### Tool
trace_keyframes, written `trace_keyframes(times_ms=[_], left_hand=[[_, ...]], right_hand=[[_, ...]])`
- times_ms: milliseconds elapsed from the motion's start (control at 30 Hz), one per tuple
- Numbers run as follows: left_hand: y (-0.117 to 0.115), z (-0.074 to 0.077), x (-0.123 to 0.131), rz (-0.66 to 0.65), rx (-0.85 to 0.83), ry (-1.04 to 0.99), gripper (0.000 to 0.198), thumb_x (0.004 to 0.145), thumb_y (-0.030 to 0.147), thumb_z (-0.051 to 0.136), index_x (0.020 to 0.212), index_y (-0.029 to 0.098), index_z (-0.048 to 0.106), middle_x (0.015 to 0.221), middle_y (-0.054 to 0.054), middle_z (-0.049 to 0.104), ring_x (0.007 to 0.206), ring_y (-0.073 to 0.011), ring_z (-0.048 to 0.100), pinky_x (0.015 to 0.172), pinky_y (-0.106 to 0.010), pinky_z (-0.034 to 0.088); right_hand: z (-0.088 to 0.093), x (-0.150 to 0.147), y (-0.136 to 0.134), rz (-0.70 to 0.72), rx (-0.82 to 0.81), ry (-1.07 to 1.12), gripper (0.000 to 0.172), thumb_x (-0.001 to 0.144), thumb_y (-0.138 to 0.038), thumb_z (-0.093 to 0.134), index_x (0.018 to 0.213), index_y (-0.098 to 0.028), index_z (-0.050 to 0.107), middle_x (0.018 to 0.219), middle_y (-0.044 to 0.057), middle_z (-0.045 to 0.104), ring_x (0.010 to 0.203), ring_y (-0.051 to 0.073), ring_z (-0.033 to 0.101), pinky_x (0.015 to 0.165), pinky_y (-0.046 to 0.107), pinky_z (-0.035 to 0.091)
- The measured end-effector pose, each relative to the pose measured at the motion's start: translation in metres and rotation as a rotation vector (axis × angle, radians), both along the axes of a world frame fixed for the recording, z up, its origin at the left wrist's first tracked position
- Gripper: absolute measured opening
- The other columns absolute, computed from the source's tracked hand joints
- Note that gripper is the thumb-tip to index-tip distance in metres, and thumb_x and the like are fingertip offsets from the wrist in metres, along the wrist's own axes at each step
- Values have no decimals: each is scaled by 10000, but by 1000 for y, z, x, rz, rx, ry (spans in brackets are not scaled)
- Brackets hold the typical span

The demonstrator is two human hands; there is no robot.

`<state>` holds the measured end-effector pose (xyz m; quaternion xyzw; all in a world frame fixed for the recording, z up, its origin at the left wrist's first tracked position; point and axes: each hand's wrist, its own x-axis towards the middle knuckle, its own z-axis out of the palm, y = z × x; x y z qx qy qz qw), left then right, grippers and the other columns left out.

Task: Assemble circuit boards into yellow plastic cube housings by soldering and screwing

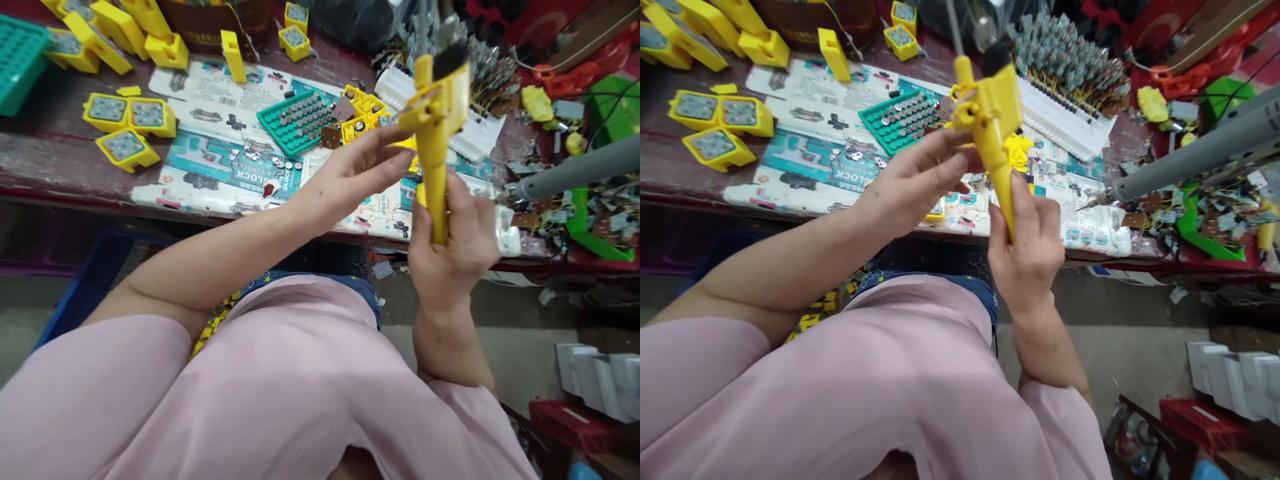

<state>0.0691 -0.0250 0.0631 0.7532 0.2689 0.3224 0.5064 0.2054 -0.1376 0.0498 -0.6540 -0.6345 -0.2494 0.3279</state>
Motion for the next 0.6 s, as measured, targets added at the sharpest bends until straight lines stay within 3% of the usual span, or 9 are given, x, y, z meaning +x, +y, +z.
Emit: trace_keyframes(times_ms=[100,167,267,333,433,533,600], left_hand=[[5,14,16,15,-273,-139,373,1058,164,260,1319,171,527,1296,12,693,1233,-191,646,954,-371,562],[12,17,23,33,-346,-202,348,1065,178,258,1238,125,556,1258,1,715,1223,-177,650,991,-355,537],[25,15,30,22,-404,-274,335,1069,196,280,1229,98,559,1199,-2,744,1201,-137,659,1008,-300,520],[32,13,34,15,-458,-312,354,1075,192,267,1280,75,530,1182,-11,751,1177,-110,671,1010,-274,517],[36,14,38,-1,-426,-254,400,1083,202,208,1299,94,527,1246,6,723,1226,-102,639,1028,-287,515],[30,16,40,-34,-246,-58,526,1075,211,73,1344,146,521,1357,32,655,1295,-132,589,982,-327,543],[22,17,43,-44,-197,42,563,1069,192,45,1341,143,536,1364,26,649,1248,-150,628,913,-330,572]], right_hand=[[5,-6,21,-4,-73,6,352,994,-321,500,1332,-252,566,934,71,673,859,187,654,862,366,556],[8,-5,24,-6,-90,21,338,993,-351,501,1308,-257,579,981,80,678,924,203,673,893,391,562],[4,-2,14,53,6,47,375,947,-380,586,1311,-292,572,1124,91,658,1040,240,674,919,446,570],[-7,-3,4,175,120,63,364,907,-359,642,1266,-350,588,1108,54,654,1003,224,678,881,439,587],[-31,-8,1,391,78,275,242,915,-344,613,1157,-344,625,879,-3,651,739,146,658,677,320,596],[-47,-11,23,374,10,684,413,981,-453,447,1357,-287,488,886,24,646,598,124,611,499,262,527],[-48,-9,45,315,82,794,542,999,-497,333,1476,-242,322,931,62,633,589,128,598,472,259,500]])
